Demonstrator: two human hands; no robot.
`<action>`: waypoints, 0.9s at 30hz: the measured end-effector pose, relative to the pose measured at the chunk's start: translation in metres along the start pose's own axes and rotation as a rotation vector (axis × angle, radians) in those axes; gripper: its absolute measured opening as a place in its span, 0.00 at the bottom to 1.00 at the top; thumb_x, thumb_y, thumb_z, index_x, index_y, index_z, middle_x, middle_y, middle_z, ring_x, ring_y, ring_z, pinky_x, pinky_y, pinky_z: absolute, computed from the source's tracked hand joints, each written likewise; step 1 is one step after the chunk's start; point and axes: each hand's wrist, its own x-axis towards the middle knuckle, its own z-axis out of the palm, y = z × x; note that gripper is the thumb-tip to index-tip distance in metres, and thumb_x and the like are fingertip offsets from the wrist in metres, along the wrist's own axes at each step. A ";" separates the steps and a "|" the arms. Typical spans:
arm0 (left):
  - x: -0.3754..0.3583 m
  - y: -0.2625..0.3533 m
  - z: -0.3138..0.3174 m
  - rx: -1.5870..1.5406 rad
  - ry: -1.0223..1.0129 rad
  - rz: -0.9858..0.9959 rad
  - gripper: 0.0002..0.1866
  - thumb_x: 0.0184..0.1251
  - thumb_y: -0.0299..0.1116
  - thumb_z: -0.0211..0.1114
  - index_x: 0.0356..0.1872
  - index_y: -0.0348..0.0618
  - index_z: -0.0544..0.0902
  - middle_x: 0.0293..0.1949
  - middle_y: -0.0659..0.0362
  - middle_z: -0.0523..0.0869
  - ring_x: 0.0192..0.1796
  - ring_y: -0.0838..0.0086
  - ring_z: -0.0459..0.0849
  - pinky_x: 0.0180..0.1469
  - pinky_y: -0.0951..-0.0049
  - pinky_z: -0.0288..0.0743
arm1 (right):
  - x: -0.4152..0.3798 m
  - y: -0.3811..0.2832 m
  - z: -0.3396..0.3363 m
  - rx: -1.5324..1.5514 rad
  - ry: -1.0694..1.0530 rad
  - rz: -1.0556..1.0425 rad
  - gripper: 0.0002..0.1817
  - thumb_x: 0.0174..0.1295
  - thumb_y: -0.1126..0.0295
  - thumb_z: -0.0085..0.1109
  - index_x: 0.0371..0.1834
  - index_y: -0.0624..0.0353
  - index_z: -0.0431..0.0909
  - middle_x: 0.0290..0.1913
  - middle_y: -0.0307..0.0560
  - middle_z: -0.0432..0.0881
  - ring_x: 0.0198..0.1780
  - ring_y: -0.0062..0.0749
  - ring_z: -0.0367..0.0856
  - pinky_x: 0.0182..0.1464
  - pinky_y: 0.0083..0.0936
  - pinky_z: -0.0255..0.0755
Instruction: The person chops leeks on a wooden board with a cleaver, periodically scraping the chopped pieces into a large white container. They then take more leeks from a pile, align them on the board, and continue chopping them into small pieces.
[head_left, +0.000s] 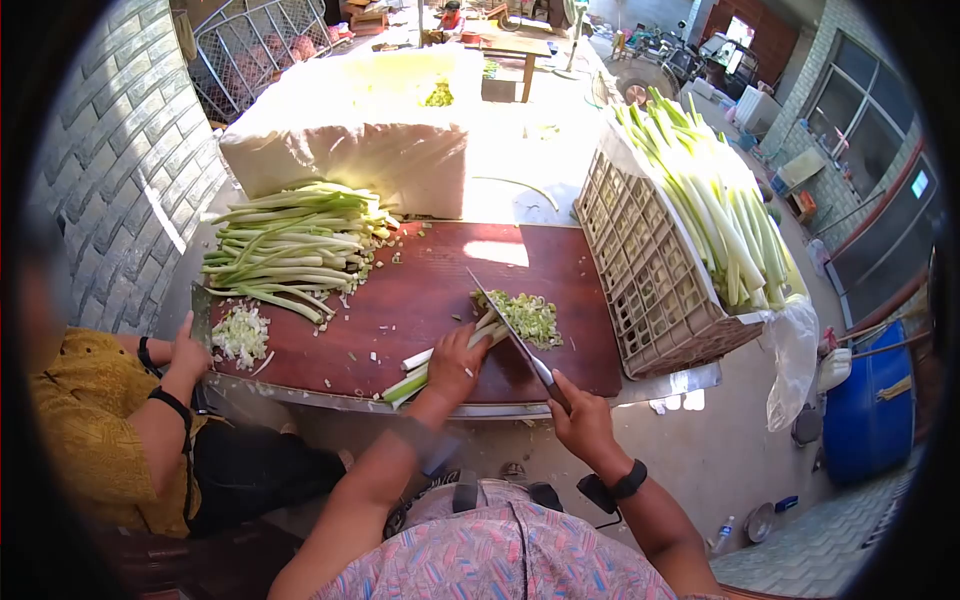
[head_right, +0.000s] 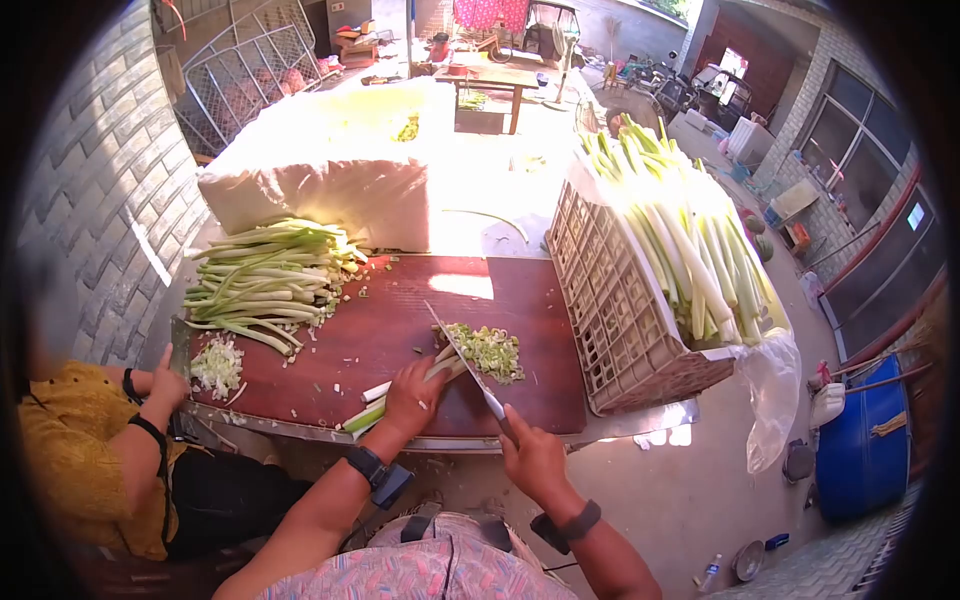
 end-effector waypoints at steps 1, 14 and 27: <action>0.001 0.000 0.000 0.002 0.000 -0.004 0.15 0.59 0.29 0.62 0.48 0.52 0.83 0.54 0.47 0.80 0.54 0.52 0.80 0.53 0.55 0.75 | 0.001 0.001 -0.001 0.015 -0.003 0.002 0.25 0.58 0.70 0.66 0.61 0.56 0.77 0.32 0.63 0.83 0.33 0.57 0.83 0.37 0.42 0.76; 0.013 0.009 0.001 -0.099 -0.045 -0.020 0.10 0.59 0.28 0.63 0.43 0.45 0.81 0.55 0.54 0.81 0.51 0.56 0.79 0.53 0.56 0.74 | -0.001 0.021 -0.023 0.064 0.095 -0.113 0.27 0.58 0.67 0.66 0.64 0.44 0.77 0.25 0.52 0.80 0.26 0.51 0.80 0.31 0.45 0.73; 0.012 0.014 0.003 -0.028 -0.002 -0.074 0.09 0.59 0.30 0.64 0.41 0.45 0.81 0.51 0.51 0.82 0.50 0.55 0.80 0.52 0.58 0.75 | 0.012 0.010 -0.029 -0.200 -0.125 -0.188 0.27 0.60 0.68 0.64 0.65 0.42 0.76 0.24 0.54 0.78 0.26 0.52 0.80 0.30 0.44 0.74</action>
